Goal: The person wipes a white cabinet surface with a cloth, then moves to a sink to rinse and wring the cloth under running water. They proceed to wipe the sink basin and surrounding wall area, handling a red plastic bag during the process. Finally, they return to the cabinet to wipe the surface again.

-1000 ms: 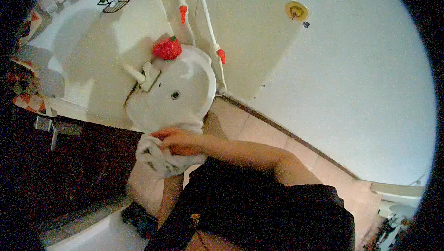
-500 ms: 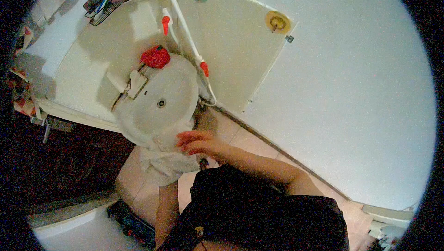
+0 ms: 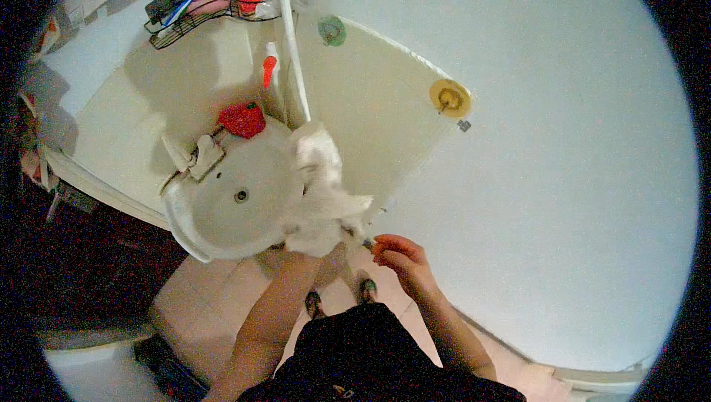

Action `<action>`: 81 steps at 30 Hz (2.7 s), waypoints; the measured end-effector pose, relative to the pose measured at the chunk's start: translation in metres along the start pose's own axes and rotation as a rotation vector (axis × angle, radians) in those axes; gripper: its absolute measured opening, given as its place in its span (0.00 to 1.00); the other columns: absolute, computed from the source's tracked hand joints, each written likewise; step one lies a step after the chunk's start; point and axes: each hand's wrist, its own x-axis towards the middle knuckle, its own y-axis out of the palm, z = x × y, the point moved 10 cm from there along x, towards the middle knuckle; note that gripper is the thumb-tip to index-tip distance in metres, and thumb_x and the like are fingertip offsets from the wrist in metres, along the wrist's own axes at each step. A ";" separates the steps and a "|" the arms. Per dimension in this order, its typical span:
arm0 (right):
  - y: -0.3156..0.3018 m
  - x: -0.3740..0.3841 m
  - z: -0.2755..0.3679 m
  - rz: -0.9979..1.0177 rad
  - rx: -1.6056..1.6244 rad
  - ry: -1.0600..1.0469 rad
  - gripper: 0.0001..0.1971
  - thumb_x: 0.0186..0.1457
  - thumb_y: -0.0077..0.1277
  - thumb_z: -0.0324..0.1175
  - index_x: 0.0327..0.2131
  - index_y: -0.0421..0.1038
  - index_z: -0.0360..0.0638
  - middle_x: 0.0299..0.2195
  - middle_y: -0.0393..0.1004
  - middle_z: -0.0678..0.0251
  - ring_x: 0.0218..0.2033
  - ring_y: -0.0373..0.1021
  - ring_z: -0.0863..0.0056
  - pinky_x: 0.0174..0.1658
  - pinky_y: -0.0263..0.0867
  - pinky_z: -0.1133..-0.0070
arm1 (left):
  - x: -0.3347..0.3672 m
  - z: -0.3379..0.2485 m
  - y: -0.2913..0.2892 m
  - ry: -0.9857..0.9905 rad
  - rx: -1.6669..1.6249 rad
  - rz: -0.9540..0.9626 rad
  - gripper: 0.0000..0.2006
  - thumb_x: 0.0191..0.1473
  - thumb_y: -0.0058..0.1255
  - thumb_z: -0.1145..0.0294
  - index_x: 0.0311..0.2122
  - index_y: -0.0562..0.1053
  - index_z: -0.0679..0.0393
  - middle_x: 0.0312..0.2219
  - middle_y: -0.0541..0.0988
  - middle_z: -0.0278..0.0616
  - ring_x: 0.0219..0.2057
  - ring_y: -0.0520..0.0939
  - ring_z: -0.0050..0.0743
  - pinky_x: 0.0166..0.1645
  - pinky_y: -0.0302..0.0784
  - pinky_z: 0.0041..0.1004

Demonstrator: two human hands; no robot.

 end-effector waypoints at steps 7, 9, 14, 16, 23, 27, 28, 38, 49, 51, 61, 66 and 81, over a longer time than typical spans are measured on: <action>-0.028 0.027 0.029 0.107 -0.173 -0.085 0.13 0.51 0.45 0.23 0.42 0.68 0.32 0.32 0.73 0.61 0.33 0.69 0.74 0.39 0.66 0.78 | 0.108 -0.049 0.114 0.561 0.424 0.081 0.39 0.49 0.49 0.48 0.59 0.50 0.59 0.54 0.58 0.53 0.57 0.55 0.57 0.59 0.51 0.47; -0.036 0.030 0.035 0.123 -0.226 -0.082 0.13 0.50 0.46 0.23 0.41 0.68 0.31 0.32 0.73 0.60 0.33 0.70 0.74 0.40 0.66 0.78 | 0.136 -0.062 0.129 0.664 0.520 0.027 0.39 0.48 0.49 0.48 0.59 0.50 0.59 0.55 0.58 0.53 0.58 0.54 0.58 0.60 0.50 0.48; -0.074 0.038 0.051 0.151 -0.255 -0.119 0.13 0.50 0.46 0.23 0.41 0.68 0.31 0.31 0.73 0.59 0.33 0.70 0.71 0.39 0.67 0.76 | 0.127 -0.109 0.120 1.294 1.038 -0.584 0.31 0.46 0.52 0.55 0.53 0.61 0.62 0.52 0.61 0.53 0.55 0.57 0.63 0.58 0.54 0.50; -0.092 0.040 0.053 0.084 -0.297 -0.060 0.13 0.47 0.43 0.19 0.39 0.69 0.32 0.31 0.72 0.60 0.32 0.68 0.72 0.38 0.65 0.77 | 0.149 -0.104 0.065 1.013 0.557 -0.560 0.29 0.48 0.49 0.55 0.52 0.62 0.62 0.50 0.63 0.53 0.54 0.60 0.60 0.57 0.57 0.48; -0.117 0.042 0.039 0.108 -0.334 -0.012 0.12 0.47 0.45 0.22 0.38 0.69 0.31 0.30 0.72 0.59 0.32 0.69 0.72 0.38 0.66 0.75 | 0.173 -0.053 0.002 0.871 0.699 -0.795 0.23 0.50 0.44 0.50 0.41 0.67 0.60 0.37 0.70 0.49 0.40 0.69 0.50 0.46 0.66 0.39; -0.116 0.049 0.036 0.138 -0.381 0.018 0.13 0.47 0.47 0.23 0.39 0.69 0.30 0.31 0.73 0.59 0.32 0.70 0.71 0.40 0.67 0.75 | 0.132 -0.095 0.070 1.360 1.035 -1.045 0.22 0.51 0.41 0.47 0.35 0.70 0.59 0.29 0.73 0.47 0.32 0.74 0.44 0.40 0.71 0.34; -0.118 0.051 0.035 0.116 -0.387 0.033 0.12 0.48 0.47 0.23 0.38 0.69 0.30 0.31 0.73 0.59 0.32 0.70 0.70 0.40 0.67 0.75 | 0.123 -0.111 0.078 1.469 1.110 -1.149 0.22 0.51 0.40 0.46 0.34 0.71 0.59 0.28 0.74 0.47 0.30 0.76 0.43 0.38 0.72 0.33; -0.123 0.054 0.049 0.125 -0.468 -0.029 0.13 0.47 0.45 0.21 0.39 0.69 0.30 0.31 0.73 0.58 0.33 0.70 0.70 0.40 0.67 0.75 | 0.238 -0.093 -0.013 0.560 -0.010 -0.515 0.15 0.56 0.38 0.61 0.42 0.69 0.60 0.35 0.73 0.43 0.39 0.73 0.32 0.45 0.69 0.25; -0.086 0.051 0.027 0.163 -0.406 0.059 0.13 0.45 0.43 0.20 0.38 0.69 0.31 0.30 0.72 0.60 0.32 0.68 0.71 0.38 0.65 0.74 | 0.176 0.134 -0.081 0.355 0.788 -0.837 0.20 0.51 0.46 0.57 0.46 0.68 0.57 0.44 0.70 0.46 0.46 0.68 0.43 0.49 0.65 0.33; -0.082 0.052 0.025 0.189 -0.409 0.057 0.13 0.46 0.43 0.20 0.38 0.69 0.31 0.30 0.72 0.60 0.32 0.68 0.71 0.38 0.65 0.74 | 0.166 0.148 -0.088 0.304 0.760 -0.838 0.21 0.50 0.47 0.56 0.47 0.67 0.57 0.46 0.68 0.46 0.48 0.66 0.45 0.50 0.63 0.34; -0.109 0.064 -0.001 0.167 -0.473 0.105 0.13 0.45 0.43 0.20 0.37 0.69 0.30 0.29 0.71 0.60 0.32 0.68 0.72 0.38 0.64 0.75 | 0.127 -0.031 0.065 0.945 0.892 -0.770 0.30 0.46 0.52 0.54 0.54 0.62 0.55 0.56 0.59 0.47 0.58 0.56 0.52 0.59 0.54 0.40; -0.122 0.070 -0.026 0.161 -0.490 0.209 0.12 0.44 0.44 0.20 0.36 0.69 0.30 0.29 0.71 0.60 0.31 0.68 0.72 0.37 0.65 0.75 | 0.149 -0.035 0.028 0.992 0.919 -0.630 0.36 0.45 0.54 0.54 0.58 0.56 0.54 0.60 0.52 0.44 0.60 0.49 0.60 0.62 0.46 0.43; -0.175 0.059 -0.055 0.121 -0.509 0.499 0.12 0.42 0.42 0.18 0.34 0.69 0.29 0.29 0.71 0.59 0.32 0.68 0.72 0.39 0.64 0.75 | 0.161 0.344 -0.213 0.018 0.608 -1.033 0.29 0.49 0.47 0.57 0.56 0.59 0.57 0.56 0.60 0.45 0.58 0.57 0.49 0.60 0.53 0.40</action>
